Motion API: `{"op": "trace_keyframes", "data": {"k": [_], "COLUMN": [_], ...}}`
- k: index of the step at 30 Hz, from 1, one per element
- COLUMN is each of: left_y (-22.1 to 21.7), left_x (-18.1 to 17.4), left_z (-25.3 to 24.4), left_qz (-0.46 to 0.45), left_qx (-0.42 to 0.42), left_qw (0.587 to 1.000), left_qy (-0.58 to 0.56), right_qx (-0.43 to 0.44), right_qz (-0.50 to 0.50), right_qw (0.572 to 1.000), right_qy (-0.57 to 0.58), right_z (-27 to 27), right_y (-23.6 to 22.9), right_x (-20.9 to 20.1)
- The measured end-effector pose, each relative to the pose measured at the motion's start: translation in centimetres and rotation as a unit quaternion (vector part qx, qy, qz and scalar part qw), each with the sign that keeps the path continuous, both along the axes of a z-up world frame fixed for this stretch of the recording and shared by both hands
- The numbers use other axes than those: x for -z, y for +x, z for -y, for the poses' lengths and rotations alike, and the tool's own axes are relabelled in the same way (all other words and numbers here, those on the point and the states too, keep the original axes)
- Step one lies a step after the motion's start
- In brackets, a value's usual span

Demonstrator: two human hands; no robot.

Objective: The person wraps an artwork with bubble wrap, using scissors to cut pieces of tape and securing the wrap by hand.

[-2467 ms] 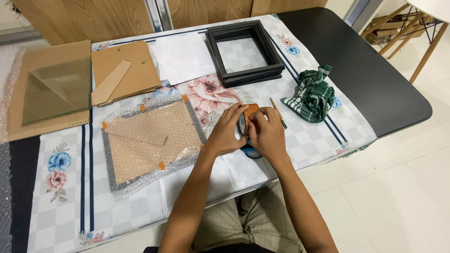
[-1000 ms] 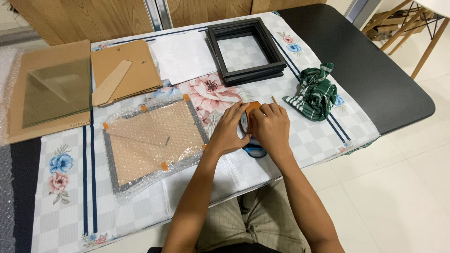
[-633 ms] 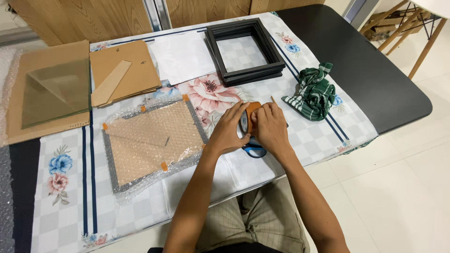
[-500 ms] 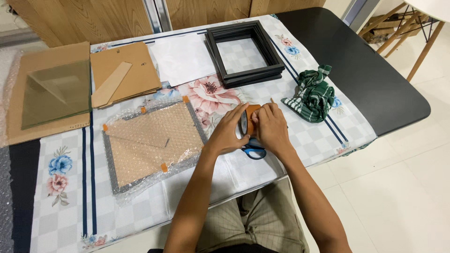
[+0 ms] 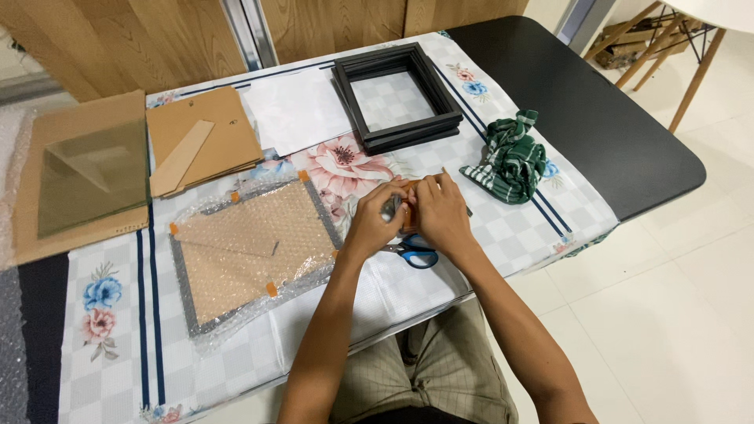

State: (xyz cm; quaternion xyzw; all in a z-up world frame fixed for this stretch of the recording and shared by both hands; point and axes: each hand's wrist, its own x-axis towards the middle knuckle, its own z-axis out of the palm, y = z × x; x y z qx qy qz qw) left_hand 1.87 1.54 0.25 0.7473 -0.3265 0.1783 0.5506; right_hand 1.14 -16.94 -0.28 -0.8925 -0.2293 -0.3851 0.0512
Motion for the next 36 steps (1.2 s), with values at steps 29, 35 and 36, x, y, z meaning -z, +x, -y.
{"op": "trace_keyframes", "data": {"k": [29, 35, 36], "left_y": [1.9, 2.4, 2.5], "left_x": [0.3, 1.3, 1.6], "left_z": [0.0, 0.7, 0.6], "left_qz": [0.065, 0.077, 0.075], "left_qx": [-0.067, -0.054, -0.051], "left_qw": [0.995, 0.995, 0.995], "left_qy": [0.032, 0.027, 0.036], "right_qx": [0.071, -0.07, -0.059], "right_qz": [-0.497, -0.44, -0.4], "right_qw": [0.864, 0.824, 0.853], "right_qy": [0.025, 0.35, 0.331], "right_z": [6.1, 9.4, 9.8], "right_y": [-10.8, -8.7, -7.4], "right_x": [-3.5, -4.7, -4.1]}}
